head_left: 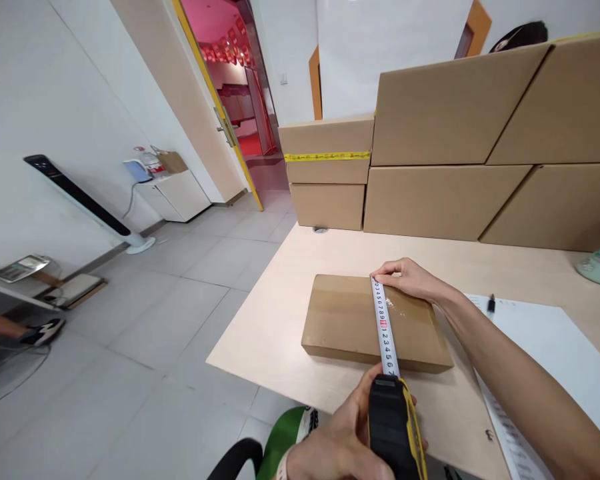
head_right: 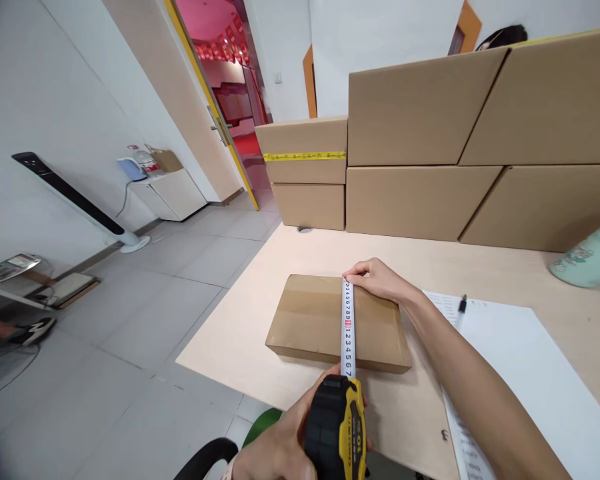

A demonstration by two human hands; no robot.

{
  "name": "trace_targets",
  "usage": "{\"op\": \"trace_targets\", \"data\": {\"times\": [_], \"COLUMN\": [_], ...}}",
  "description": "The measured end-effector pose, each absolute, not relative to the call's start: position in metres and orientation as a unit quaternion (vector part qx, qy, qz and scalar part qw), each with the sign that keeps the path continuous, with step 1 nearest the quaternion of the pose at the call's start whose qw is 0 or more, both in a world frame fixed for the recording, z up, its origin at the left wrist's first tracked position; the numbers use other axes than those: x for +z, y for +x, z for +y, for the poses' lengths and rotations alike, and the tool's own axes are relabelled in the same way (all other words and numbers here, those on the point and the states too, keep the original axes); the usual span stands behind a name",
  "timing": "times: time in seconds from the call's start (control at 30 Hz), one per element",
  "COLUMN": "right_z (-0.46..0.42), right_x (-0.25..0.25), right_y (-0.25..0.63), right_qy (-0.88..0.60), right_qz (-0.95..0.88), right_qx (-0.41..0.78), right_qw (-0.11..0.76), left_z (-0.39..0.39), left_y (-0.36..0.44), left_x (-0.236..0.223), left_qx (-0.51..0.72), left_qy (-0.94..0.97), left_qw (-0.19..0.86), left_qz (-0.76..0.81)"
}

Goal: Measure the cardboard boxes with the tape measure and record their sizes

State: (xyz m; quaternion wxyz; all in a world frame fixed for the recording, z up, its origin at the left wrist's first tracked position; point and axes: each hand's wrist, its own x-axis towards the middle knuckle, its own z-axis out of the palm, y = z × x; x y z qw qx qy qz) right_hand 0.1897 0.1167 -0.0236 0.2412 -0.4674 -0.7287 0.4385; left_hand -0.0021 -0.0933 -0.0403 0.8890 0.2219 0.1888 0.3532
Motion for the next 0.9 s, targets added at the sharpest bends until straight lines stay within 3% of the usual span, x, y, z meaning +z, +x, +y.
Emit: {"op": "trace_targets", "data": {"times": [0.4, 0.9], "right_z": [0.113, 0.114], "right_x": [-0.015, -0.017], "right_y": [0.188, 0.189], "right_qy": [-0.465, -0.464], "right_qz": [-0.736, -0.726], "right_qx": [0.437, 0.454], "right_qw": [0.227, 0.228], "left_z": [-0.096, -0.093], "left_y": [-0.003, 0.0], "left_x": [-0.062, -0.051], "left_qx": [0.352, 0.344], "left_qy": [0.26, 0.266], "left_qw": [0.854, 0.857], "left_qz": [0.28, 0.278]}}
